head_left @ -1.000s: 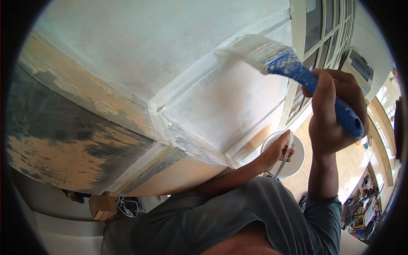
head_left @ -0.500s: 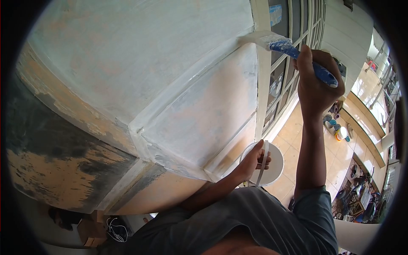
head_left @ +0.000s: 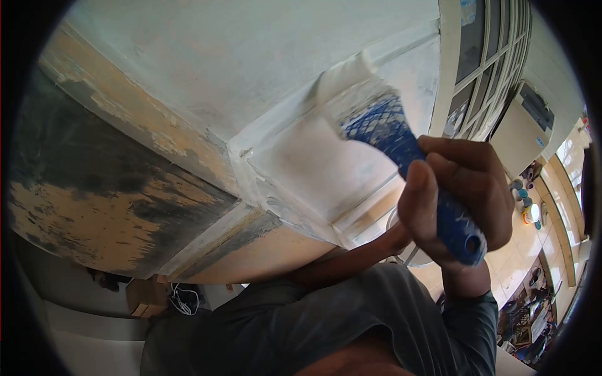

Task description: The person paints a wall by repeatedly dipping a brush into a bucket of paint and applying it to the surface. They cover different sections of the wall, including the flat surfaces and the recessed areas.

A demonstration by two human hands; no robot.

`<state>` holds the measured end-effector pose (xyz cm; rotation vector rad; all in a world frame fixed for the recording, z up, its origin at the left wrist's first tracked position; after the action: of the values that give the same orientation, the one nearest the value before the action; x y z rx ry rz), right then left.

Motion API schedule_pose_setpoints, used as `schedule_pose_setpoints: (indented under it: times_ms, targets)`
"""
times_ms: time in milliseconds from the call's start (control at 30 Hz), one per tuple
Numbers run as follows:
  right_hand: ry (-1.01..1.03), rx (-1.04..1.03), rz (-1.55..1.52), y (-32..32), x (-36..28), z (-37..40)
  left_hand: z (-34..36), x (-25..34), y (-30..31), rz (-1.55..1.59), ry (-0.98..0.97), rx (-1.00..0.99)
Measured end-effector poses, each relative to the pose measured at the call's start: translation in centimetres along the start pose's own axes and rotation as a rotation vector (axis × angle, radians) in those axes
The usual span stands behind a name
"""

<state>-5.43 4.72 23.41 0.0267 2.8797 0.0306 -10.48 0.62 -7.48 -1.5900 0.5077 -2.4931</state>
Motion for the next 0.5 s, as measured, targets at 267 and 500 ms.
schedule_pose_setpoints:
  times_ms: [267,500]
  targets:
    - [-0.140,-0.024,-0.343,-2.6,-1.6,1.1,0.5,0.0,0.1,-0.005,0.021,-0.005]
    - [-0.407,-0.124,-0.802,-4.5,3.8,-0.5,0.3,-0.3,-0.2,-0.003,0.025,-0.023]
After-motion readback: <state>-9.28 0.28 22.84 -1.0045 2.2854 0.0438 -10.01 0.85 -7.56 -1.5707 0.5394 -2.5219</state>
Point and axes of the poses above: each hand's wrist, its own z-axis away from the middle knuckle, its own y-axis out of the back of the hand, x = y × z, the point moved 9 cm from there along -z, towards the middle knuckle, and after that the axes turned 3 degrees about -z, right-handed, at the moved point
